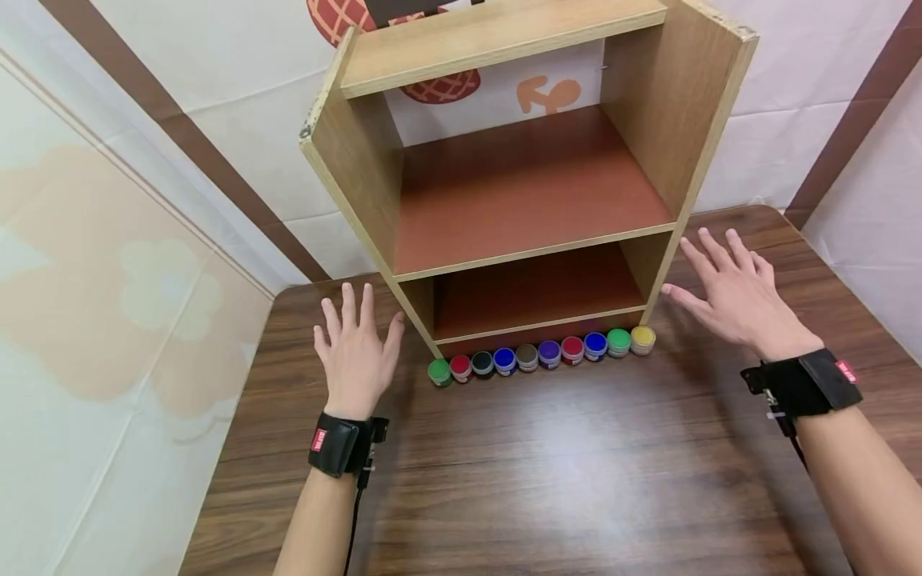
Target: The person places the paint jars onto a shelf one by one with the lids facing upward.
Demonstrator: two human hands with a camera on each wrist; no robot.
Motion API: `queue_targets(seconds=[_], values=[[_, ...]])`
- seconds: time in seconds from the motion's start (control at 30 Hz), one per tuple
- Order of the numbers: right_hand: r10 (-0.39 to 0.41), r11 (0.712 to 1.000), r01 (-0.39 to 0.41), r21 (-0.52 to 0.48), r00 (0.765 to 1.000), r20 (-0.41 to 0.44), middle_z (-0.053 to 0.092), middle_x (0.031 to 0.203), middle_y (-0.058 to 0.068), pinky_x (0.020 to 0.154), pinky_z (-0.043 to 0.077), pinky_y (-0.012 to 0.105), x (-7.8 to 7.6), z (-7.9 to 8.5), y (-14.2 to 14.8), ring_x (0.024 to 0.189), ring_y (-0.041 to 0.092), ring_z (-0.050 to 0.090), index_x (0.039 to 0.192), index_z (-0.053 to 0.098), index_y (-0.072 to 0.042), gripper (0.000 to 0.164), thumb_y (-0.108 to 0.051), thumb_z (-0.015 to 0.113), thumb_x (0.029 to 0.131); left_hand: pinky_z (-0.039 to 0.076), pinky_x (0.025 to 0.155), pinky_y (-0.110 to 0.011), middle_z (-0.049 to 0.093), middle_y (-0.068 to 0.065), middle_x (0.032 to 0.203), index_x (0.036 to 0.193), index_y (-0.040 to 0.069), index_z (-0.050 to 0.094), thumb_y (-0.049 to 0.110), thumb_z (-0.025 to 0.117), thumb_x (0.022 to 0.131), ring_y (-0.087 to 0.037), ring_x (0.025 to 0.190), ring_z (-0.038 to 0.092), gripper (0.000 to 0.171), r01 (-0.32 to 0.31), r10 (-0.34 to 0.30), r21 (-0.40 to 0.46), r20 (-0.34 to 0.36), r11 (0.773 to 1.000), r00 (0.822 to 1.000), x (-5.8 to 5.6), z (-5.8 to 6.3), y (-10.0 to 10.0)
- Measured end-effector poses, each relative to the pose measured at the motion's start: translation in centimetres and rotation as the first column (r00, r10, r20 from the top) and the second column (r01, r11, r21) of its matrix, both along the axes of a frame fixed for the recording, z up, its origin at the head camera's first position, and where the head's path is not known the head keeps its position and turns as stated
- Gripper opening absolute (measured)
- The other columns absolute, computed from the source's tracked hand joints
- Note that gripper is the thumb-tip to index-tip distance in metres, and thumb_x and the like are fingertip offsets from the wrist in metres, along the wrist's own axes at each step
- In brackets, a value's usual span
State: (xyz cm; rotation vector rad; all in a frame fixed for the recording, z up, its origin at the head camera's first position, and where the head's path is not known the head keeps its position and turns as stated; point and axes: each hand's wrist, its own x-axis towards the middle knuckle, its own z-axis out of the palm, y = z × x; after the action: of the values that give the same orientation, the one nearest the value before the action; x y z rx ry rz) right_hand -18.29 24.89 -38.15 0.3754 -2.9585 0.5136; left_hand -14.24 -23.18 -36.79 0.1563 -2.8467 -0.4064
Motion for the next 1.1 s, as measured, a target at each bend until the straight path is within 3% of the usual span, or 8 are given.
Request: queue_targets(seconds=[0.13, 0.3, 0.43, 0.6, 0.73, 0.87, 1.1], values=[[0.015, 1.000, -0.015, 0.009, 1.000, -0.005, 0.024, 0.155, 0.026, 0.100, 0.017, 0.071, 1.0, -0.4, -0.3, 0.145, 0.048, 0.007, 0.149, 0.033, -0.005, 0.071, -0.053, 0.043, 0.097, 0.010, 0.110, -0.068, 0.011, -0.013, 0.162, 0.154, 0.017, 0.023, 0.061, 0.033, 0.097, -0.043, 0.148, 0.003, 0.073, 0.015, -0.015, 0.008, -0.012, 1.000, 1.000, 1.0, -0.3, 0.1], [0.073, 0.997, -0.073, 0.032, 0.997, 0.012, 0.049, 0.136, 0.028, 0.096, 0.031, 0.067, 2.4, -1.1, -0.7, 0.130, 0.050, 0.036, 0.130, 0.054, 0.002, 0.057, -0.045, 0.051, 0.097, 0.015, 0.110, -0.066, 0.017, -0.016, 0.161, 0.151, 0.010, 0.032, 0.055, 0.038, 0.098, -0.044, 0.147, 0.010, 0.069, 0.027, -0.025, 0.057, -0.033, 0.998, 0.999, 2.4, -0.7, 0.1], [0.130, 0.991, -0.129, 0.030, 0.992, -0.003, 0.060, 0.118, 0.026, 0.092, 0.041, 0.060, 3.6, -1.5, -1.0, 0.114, 0.044, 0.052, 0.118, 0.062, 0.004, 0.041, -0.030, 0.060, 0.094, 0.019, 0.109, -0.066, 0.020, -0.017, 0.160, 0.148, 0.007, 0.036, 0.052, 0.040, 0.099, -0.043, 0.146, 0.015, 0.067, 0.023, -0.020, 0.098, -0.028, 0.995, 0.999, 3.3, -0.8, 0.2], [0.190, 0.982, -0.189, 0.021, 0.980, -0.052, 0.064, 0.109, 0.021, 0.088, 0.046, 0.055, 4.7, -2.3, -1.8, 0.106, 0.038, 0.057, 0.111, 0.065, 0.002, 0.031, -0.020, 0.067, 0.089, 0.032, 0.103, -0.065, 0.032, -0.021, 0.154, 0.142, 0.002, 0.044, 0.048, 0.043, 0.099, -0.045, 0.140, 0.032, 0.063, 0.036, -0.035, 0.118, -0.007, 0.992, 0.999, 4.1, -1.4, 0.6], [0.229, 0.973, -0.227, 0.034, 0.972, -0.051, 0.062, 0.107, 0.020, 0.084, 0.048, 0.052, 5.0, -2.8, -3.2, 0.102, 0.035, 0.057, 0.111, 0.064, 0.003, 0.032, -0.019, 0.068, 0.087, 0.041, 0.100, -0.058, 0.043, -0.023, 0.146, 0.136, -0.001, 0.050, 0.040, 0.050, 0.098, -0.041, 0.132, 0.045, 0.056, 0.070, -0.075, 0.185, 0.021, 0.980, 0.997, 5.0, -2.1, 0.7], [0.229, 0.973, -0.227, 0.049, 0.972, -0.052, 0.059, 0.108, 0.022, 0.083, 0.047, 0.050, 5.0, -3.4, -4.2, 0.099, 0.035, 0.055, 0.113, 0.061, 0.006, 0.037, -0.018, 0.068, 0.086, 0.042, 0.103, -0.052, 0.050, -0.021, 0.141, 0.134, 0.000, 0.052, 0.034, 0.054, 0.097, -0.036, 0.130, 0.049, 0.050, 0.073, -0.086, 0.284, 0.035, 0.956, 0.996, 5.7, -3.0, 1.0], [0.195, 0.980, -0.193, 0.041, 0.978, -0.077, 0.056, 0.105, 0.024, 0.079, 0.046, 0.050, 5.2, -4.3, -4.8, 0.094, 0.038, 0.054, 0.111, 0.058, 0.007, 0.035, -0.014, 0.068, 0.084, 0.044, 0.101, -0.050, 0.060, -0.018, 0.130, 0.128, 0.002, 0.058, 0.027, 0.058, 0.095, -0.034, 0.123, 0.055, 0.042, 0.081, -0.077, 0.377, -0.026, 0.923, 0.997, 6.0, -5.0, 2.1]])
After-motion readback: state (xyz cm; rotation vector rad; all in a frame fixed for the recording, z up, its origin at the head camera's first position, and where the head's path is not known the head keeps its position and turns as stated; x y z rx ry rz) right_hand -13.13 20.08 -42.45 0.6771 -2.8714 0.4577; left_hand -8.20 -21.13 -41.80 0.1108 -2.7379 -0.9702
